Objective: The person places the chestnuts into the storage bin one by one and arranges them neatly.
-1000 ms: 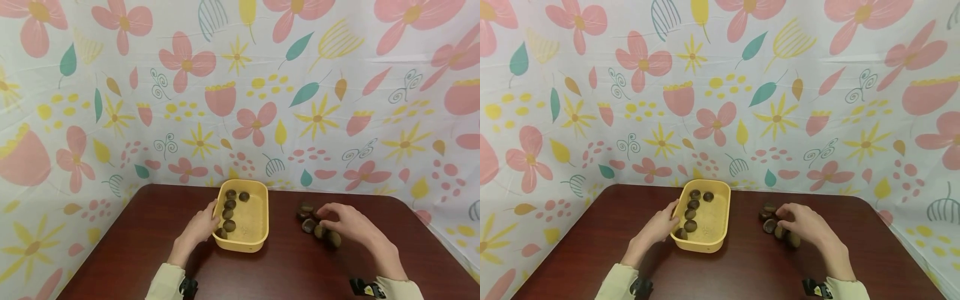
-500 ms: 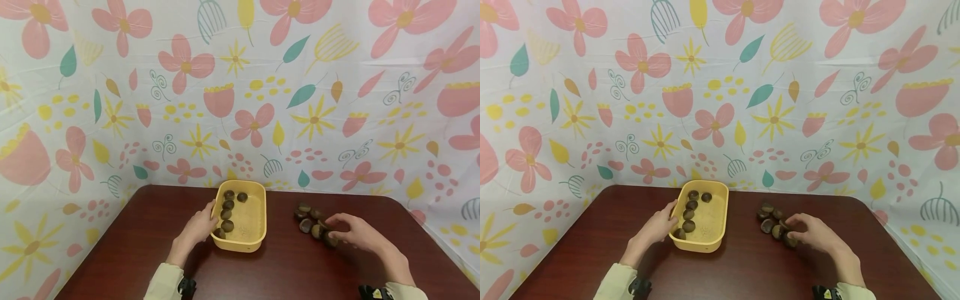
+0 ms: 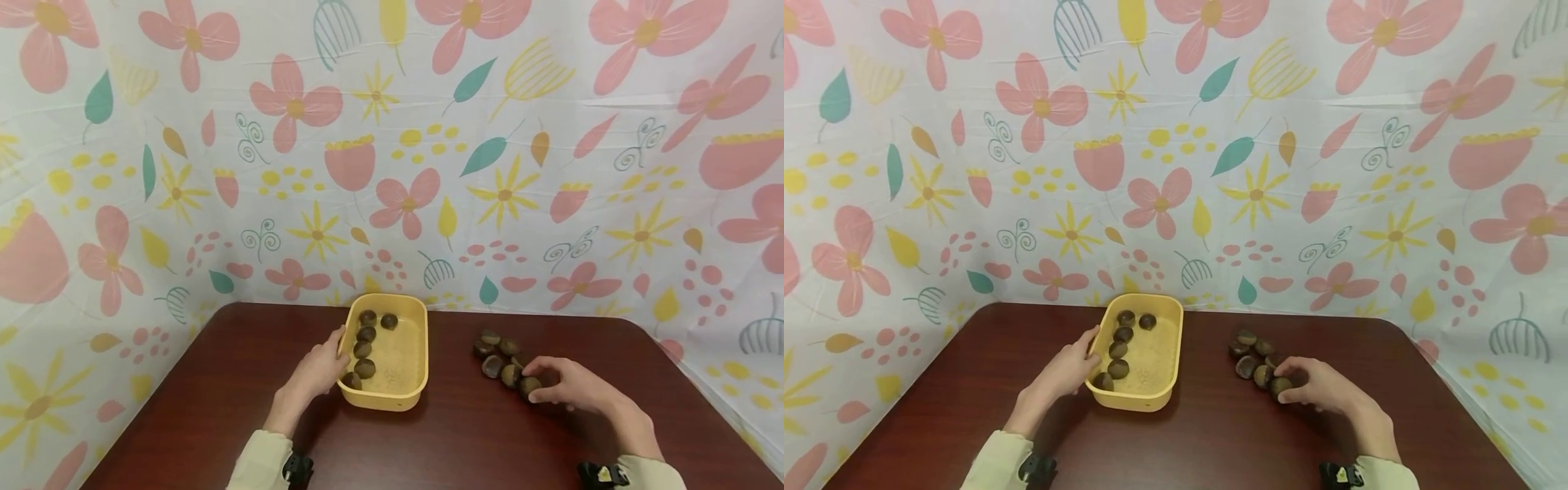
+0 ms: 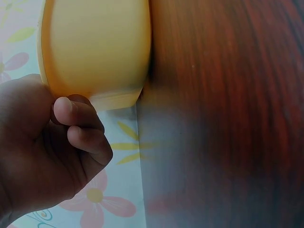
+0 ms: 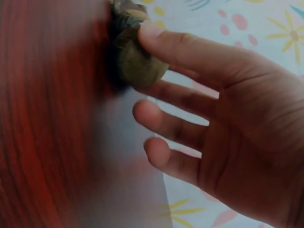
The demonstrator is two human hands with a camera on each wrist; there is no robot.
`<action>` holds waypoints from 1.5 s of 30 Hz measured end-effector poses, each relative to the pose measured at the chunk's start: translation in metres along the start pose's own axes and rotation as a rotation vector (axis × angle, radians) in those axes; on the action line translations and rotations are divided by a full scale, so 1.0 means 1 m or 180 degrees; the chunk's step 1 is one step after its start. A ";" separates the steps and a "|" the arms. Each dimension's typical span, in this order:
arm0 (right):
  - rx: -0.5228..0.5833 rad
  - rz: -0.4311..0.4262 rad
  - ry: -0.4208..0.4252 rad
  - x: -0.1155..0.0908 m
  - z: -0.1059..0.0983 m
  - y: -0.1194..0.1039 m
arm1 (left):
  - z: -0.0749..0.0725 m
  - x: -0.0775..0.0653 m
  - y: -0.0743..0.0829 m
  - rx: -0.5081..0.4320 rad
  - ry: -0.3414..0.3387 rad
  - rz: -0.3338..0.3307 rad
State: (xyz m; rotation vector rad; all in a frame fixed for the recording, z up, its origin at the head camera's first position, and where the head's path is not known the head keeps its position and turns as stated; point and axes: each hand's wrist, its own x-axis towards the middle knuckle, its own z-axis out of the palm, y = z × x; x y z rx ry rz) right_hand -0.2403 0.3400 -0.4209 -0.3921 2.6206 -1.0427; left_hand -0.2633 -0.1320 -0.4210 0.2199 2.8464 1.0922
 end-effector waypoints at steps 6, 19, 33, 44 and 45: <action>-0.0048 -0.0127 -0.0028 0.001 0.002 -0.003 | -0.001 0.000 -0.001 0.0023 0.0001 0.0002; -0.0189 -0.0305 0.0199 -0.005 -0.003 -0.025 | 0.000 0.000 0.000 0.0026 -0.0005 -0.0010; -0.0768 -0.0761 0.0822 -0.006 -0.002 -0.047 | 0.001 0.001 0.000 0.0067 0.0009 -0.0004; -0.0965 -0.1183 0.1267 -0.005 0.001 -0.057 | 0.001 0.002 -0.001 0.0087 0.0003 -0.0031; -0.0982 -0.1228 0.1296 -0.005 0.001 -0.058 | 0.001 0.002 -0.001 0.0090 0.0007 -0.0033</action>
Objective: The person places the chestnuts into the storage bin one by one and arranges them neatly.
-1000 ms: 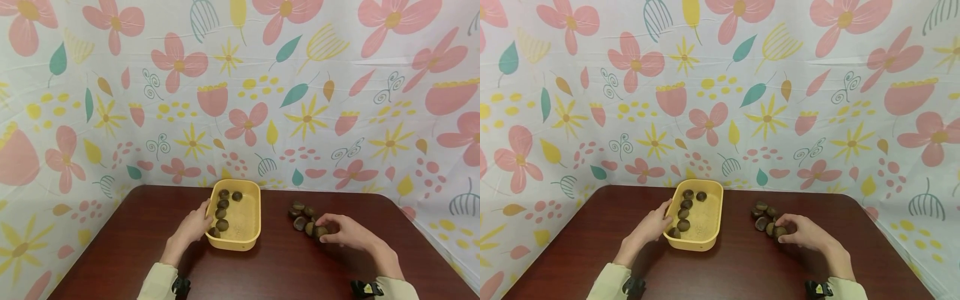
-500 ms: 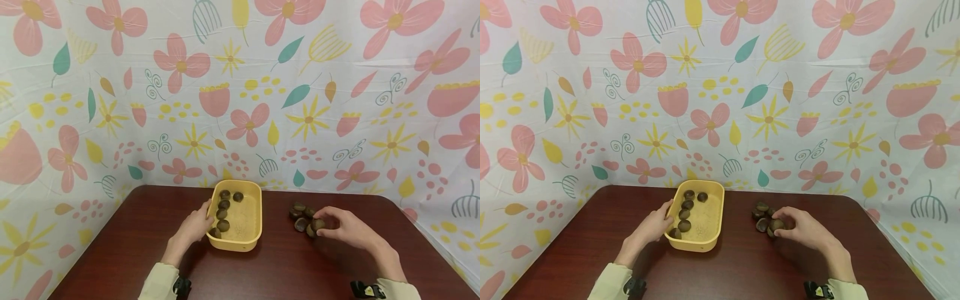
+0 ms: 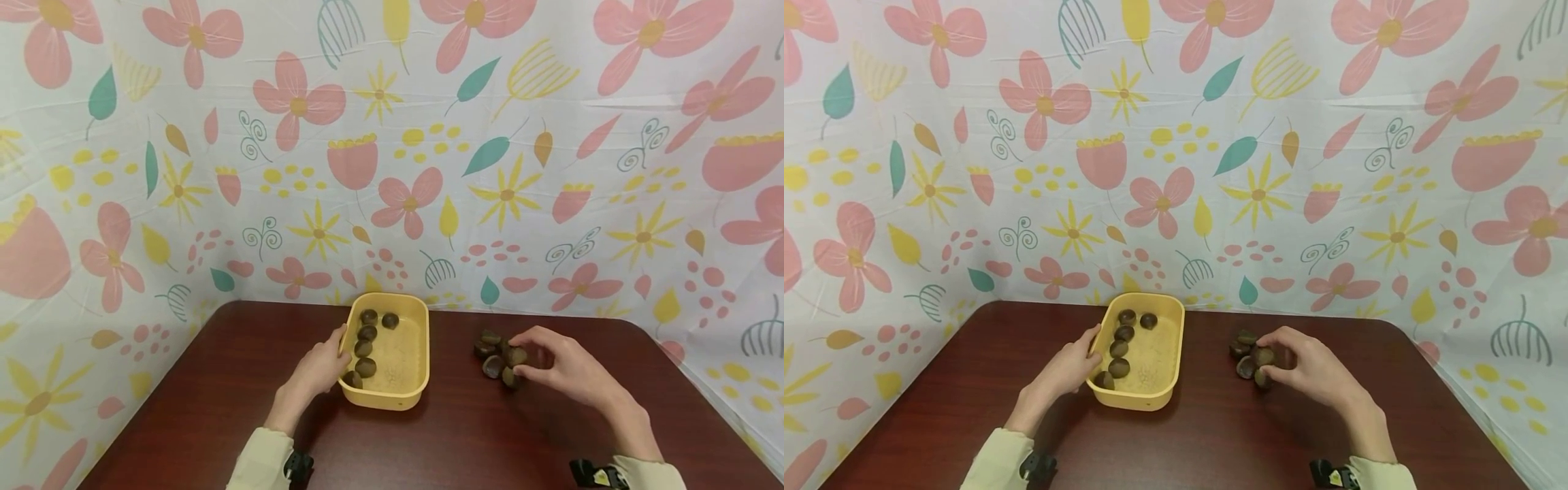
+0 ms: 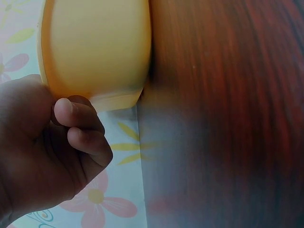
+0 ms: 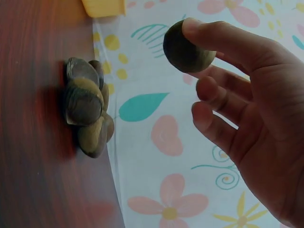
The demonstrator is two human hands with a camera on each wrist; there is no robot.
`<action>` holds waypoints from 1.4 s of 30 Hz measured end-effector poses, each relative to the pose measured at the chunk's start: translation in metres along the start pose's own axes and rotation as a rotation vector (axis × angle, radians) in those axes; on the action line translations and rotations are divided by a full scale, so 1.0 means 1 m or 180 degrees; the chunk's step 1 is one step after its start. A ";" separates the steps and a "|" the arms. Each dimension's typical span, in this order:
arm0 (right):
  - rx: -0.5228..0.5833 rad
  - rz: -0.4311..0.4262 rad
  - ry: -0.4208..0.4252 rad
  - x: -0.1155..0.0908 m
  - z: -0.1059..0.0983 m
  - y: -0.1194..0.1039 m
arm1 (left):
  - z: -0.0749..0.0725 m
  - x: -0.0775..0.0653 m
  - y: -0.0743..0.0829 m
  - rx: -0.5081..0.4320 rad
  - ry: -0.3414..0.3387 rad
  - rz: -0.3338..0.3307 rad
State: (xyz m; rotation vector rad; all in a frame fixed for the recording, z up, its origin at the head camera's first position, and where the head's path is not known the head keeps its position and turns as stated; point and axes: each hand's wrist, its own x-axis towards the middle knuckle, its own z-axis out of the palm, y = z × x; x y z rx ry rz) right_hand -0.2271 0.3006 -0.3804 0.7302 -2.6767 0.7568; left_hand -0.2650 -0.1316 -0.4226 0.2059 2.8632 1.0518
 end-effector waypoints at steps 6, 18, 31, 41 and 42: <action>-0.0005 -0.0225 0.0131 0.004 0.001 -0.007 | -0.003 -0.001 0.001 0.0003 0.0025 0.0000; 0.0086 -0.0332 0.0118 0.010 0.005 -0.017 | -0.006 -0.001 0.000 0.0026 0.0082 0.0020; 0.0211 -0.0383 0.0029 0.017 0.017 -0.021 | 0.009 0.000 0.001 0.0049 0.0019 0.0120; 0.0098 -0.0439 -0.0111 0.052 0.020 -0.036 | 0.002 0.001 -0.001 0.0037 0.0023 0.0120; 0.0087 -0.0442 -0.0129 0.056 0.021 -0.037 | 0.002 0.001 -0.002 0.0036 0.0025 0.0121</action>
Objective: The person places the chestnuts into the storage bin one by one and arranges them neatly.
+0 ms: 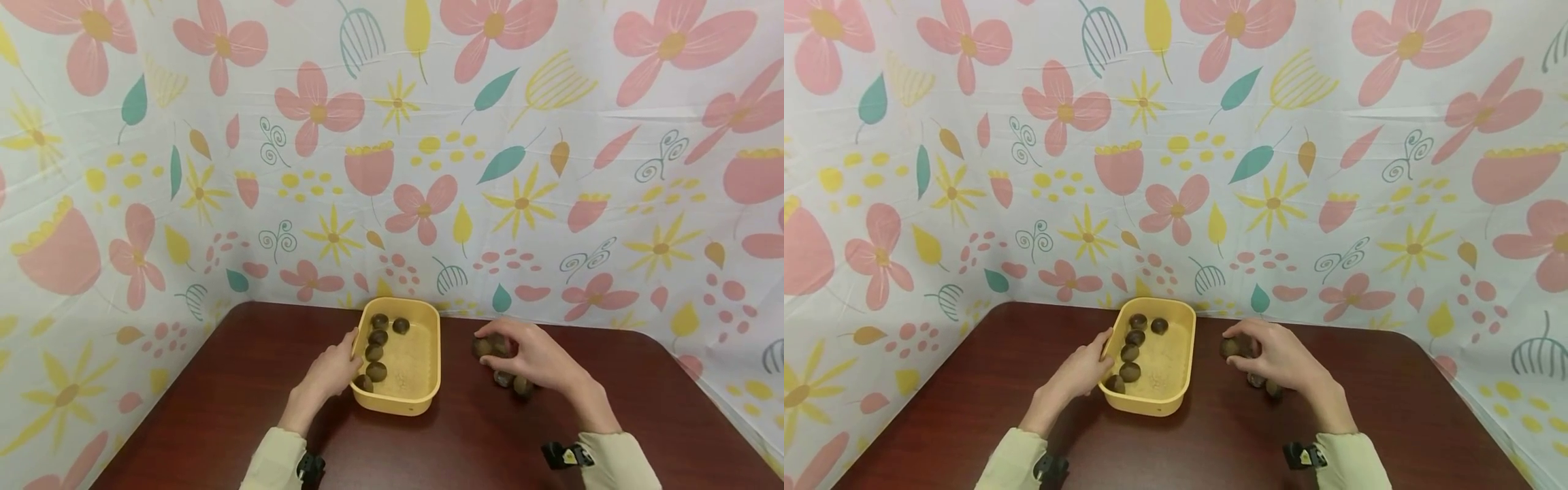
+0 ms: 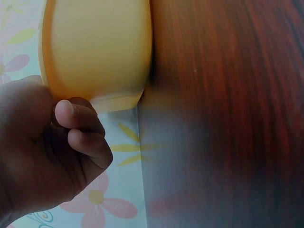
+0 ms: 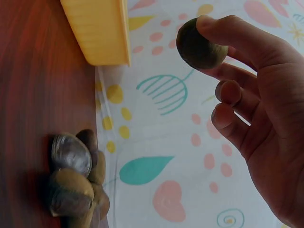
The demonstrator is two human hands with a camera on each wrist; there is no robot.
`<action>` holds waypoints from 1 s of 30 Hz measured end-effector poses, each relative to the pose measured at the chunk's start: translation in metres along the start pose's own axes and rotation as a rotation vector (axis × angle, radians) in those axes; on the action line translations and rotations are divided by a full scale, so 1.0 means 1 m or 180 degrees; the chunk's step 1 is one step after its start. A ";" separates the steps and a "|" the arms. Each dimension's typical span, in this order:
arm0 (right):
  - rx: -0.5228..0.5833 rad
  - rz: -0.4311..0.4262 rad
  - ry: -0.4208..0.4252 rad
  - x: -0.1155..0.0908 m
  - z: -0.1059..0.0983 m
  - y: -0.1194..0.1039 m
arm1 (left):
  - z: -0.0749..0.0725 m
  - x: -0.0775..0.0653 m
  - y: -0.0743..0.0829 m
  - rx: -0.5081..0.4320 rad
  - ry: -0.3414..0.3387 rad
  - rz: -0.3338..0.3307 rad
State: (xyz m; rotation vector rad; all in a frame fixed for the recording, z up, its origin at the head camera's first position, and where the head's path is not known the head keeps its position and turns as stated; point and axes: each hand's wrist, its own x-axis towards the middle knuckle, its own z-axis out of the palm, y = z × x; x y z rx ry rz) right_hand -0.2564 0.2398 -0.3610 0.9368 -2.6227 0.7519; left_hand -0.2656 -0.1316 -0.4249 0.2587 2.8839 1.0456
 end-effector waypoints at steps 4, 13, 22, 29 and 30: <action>-0.0024 0.0000 -0.0092 0.013 0.003 -0.002 | -0.001 -0.001 0.000 0.0014 -0.0004 0.0002; -0.0010 -0.0231 -0.0252 0.047 0.010 -0.003 | -0.002 0.000 0.002 0.0056 -0.0006 -0.0024; -0.0051 -0.0317 -0.0444 0.080 0.014 -0.010 | -0.003 0.001 0.002 0.0074 -0.0010 -0.0050; -0.0139 -0.0368 -0.0653 0.106 0.017 -0.013 | -0.003 0.000 0.001 0.0039 -0.0014 -0.0016; -0.0161 -0.0363 -0.0689 0.110 0.018 -0.013 | -0.003 0.000 0.002 0.0036 -0.0012 -0.0011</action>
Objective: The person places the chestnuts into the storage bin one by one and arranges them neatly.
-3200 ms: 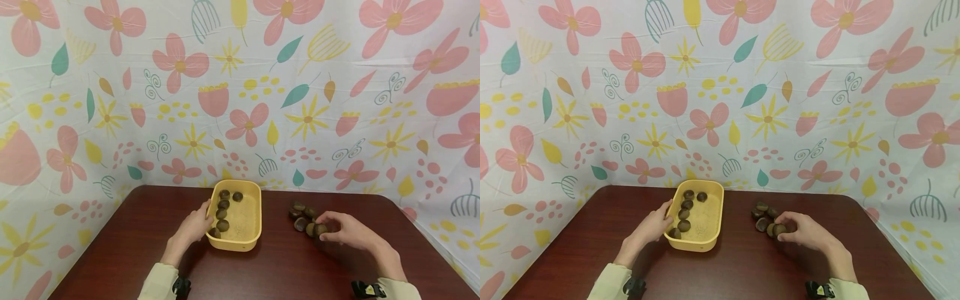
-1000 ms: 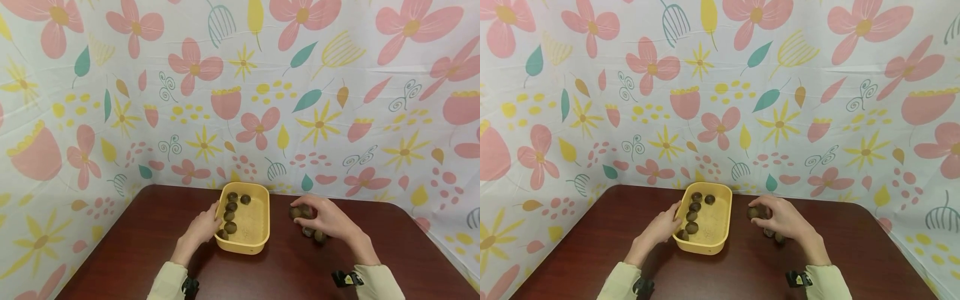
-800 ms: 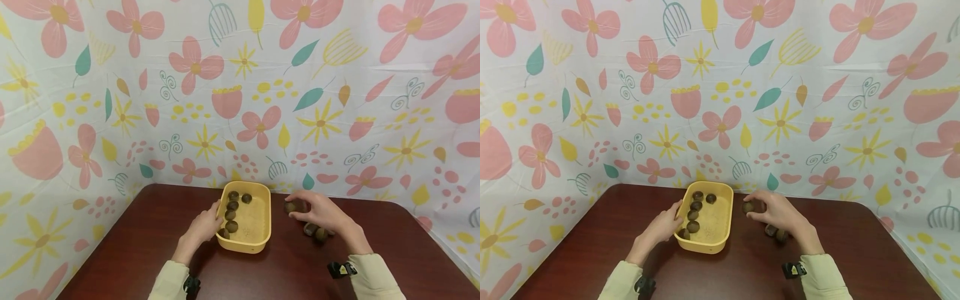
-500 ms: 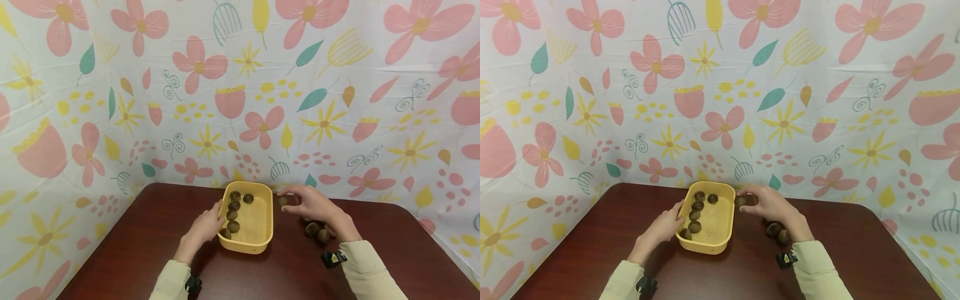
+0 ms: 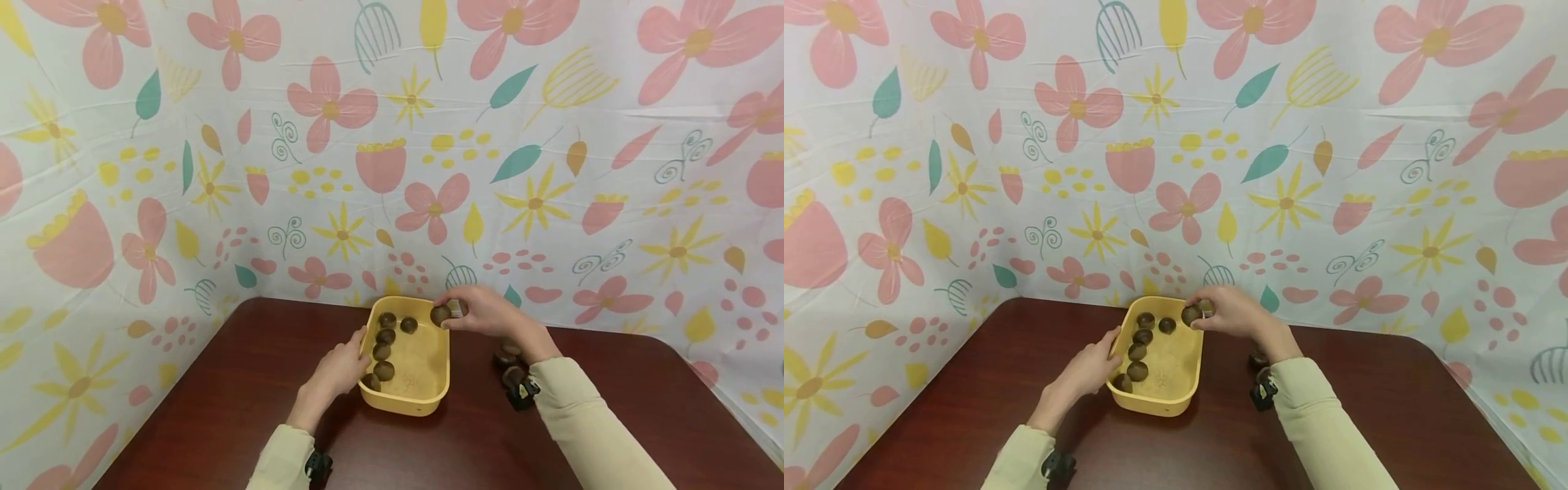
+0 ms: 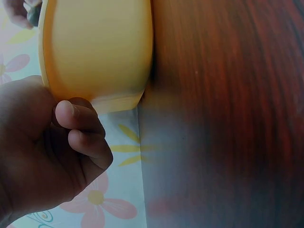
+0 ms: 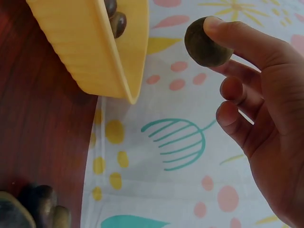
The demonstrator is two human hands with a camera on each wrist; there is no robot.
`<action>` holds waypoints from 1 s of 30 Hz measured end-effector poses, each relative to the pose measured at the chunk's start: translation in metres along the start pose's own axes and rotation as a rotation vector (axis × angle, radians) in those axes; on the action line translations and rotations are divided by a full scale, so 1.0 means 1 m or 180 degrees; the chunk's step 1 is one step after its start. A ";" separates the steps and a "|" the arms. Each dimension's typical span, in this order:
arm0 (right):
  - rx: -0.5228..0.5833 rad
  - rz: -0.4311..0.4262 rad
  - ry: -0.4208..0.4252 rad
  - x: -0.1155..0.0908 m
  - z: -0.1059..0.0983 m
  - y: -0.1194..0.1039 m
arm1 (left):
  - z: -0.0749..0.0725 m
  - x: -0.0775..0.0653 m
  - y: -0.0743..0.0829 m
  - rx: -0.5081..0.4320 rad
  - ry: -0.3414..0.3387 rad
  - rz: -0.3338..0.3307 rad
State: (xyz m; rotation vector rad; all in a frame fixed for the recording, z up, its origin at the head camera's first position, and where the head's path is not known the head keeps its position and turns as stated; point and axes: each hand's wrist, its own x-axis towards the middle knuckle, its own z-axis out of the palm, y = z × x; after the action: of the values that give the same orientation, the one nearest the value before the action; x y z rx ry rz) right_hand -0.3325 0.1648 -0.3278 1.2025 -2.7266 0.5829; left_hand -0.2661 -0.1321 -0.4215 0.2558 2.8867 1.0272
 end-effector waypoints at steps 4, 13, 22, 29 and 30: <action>-0.0065 0.0021 -0.0155 0.014 0.000 0.001 | 0.001 0.000 0.000 0.0005 0.0009 0.0014; 0.0003 0.0023 -0.0470 0.046 0.002 0.001 | -0.001 0.002 0.000 0.0167 0.0079 0.0028; -0.0046 0.0008 -0.0580 0.073 0.017 0.000 | -0.004 0.000 -0.001 0.0185 0.0088 0.0002; 0.0031 0.0125 -0.0691 0.084 0.037 -0.001 | -0.001 0.000 -0.001 0.0131 0.0061 0.0034; 0.0052 0.0125 -0.0681 0.084 0.039 -0.001 | -0.001 0.000 -0.001 0.0124 0.0060 0.0027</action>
State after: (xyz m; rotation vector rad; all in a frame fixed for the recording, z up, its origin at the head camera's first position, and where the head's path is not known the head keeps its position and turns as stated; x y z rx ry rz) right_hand -0.3870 0.0909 -0.3429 1.2872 -2.9326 0.5087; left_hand -0.2664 -0.1335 -0.4212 0.2624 2.9275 0.9807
